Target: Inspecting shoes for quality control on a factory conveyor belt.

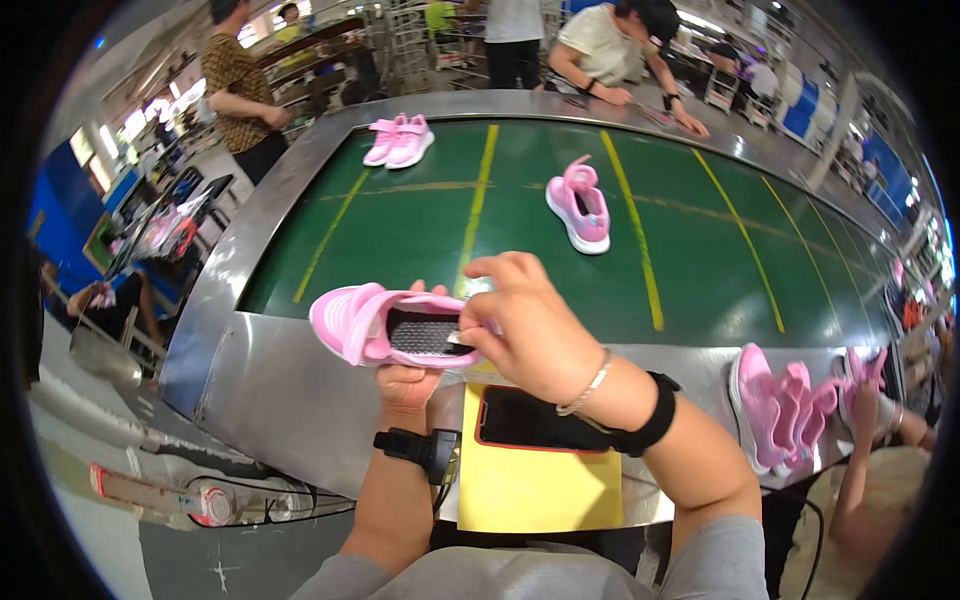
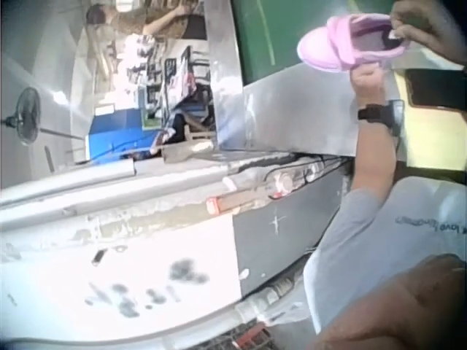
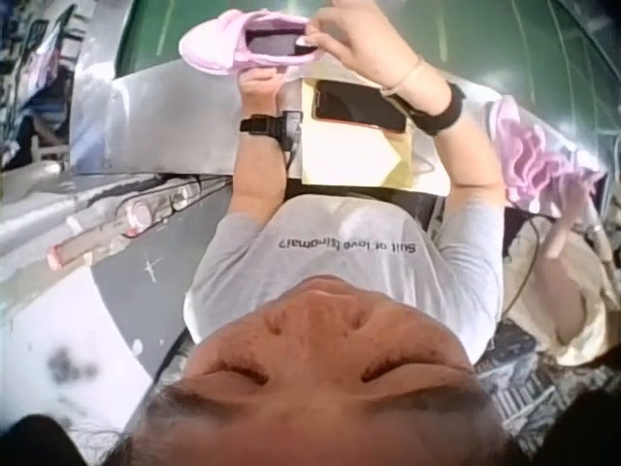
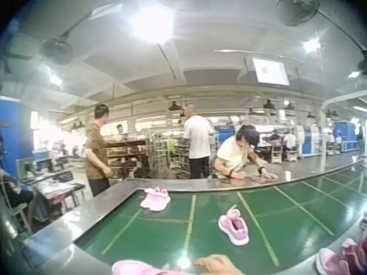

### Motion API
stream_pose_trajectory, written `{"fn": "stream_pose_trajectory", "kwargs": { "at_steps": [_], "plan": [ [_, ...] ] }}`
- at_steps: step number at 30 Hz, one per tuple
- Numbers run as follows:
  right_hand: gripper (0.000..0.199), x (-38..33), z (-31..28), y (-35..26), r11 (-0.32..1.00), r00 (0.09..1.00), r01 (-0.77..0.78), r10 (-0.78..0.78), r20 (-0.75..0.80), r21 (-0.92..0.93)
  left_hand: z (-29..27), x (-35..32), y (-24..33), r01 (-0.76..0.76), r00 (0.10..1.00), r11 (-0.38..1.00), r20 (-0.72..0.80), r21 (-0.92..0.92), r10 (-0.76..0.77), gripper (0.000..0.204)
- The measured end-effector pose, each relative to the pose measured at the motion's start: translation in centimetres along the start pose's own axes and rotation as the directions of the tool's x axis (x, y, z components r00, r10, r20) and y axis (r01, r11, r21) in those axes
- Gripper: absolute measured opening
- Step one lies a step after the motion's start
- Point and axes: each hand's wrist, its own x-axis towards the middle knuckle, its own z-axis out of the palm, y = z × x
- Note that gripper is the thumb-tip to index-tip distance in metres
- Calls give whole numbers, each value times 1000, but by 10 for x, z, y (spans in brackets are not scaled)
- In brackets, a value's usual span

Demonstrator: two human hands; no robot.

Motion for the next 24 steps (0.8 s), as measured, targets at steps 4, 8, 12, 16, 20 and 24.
{"fn": "stream_pose_trajectory", "kwargs": {
  "at_steps": [4, 8, 12, 16, 20, 24],
  "plan": [
    [6, -14, 24, -2, 1000, 999, -21, 21, -38, -8, 5, -3, -1, 35, 999, 999, -32, 6, -35, 71],
    [7, -19, 39, -10, 993, 994, -64, 55, -93, -98, 5, -8, -4, 122, 992, 993, -36, -2, -122, 54],
    [7, -20, 54, -10, 966, 996, -42, 19, -91, -256, 14, -12, -4, 157, 982, 977, -83, -144, -170, 57],
    [11, -18, 61, -12, 959, 987, -90, 50, -154, -270, 11, -12, -3, 119, 992, 992, -39, -33, -121, 58],
    [17, -16, 63, -11, 948, 992, -102, 74, -103, -300, 20, -13, -3, 112, 984, 956, -163, 270, -69, 83],
    [17, -17, 67, -6, 947, 988, -113, 75, -137, -300, 27, -12, -4, 117, 972, 956, -228, 271, -54, 83]
  ]
}}
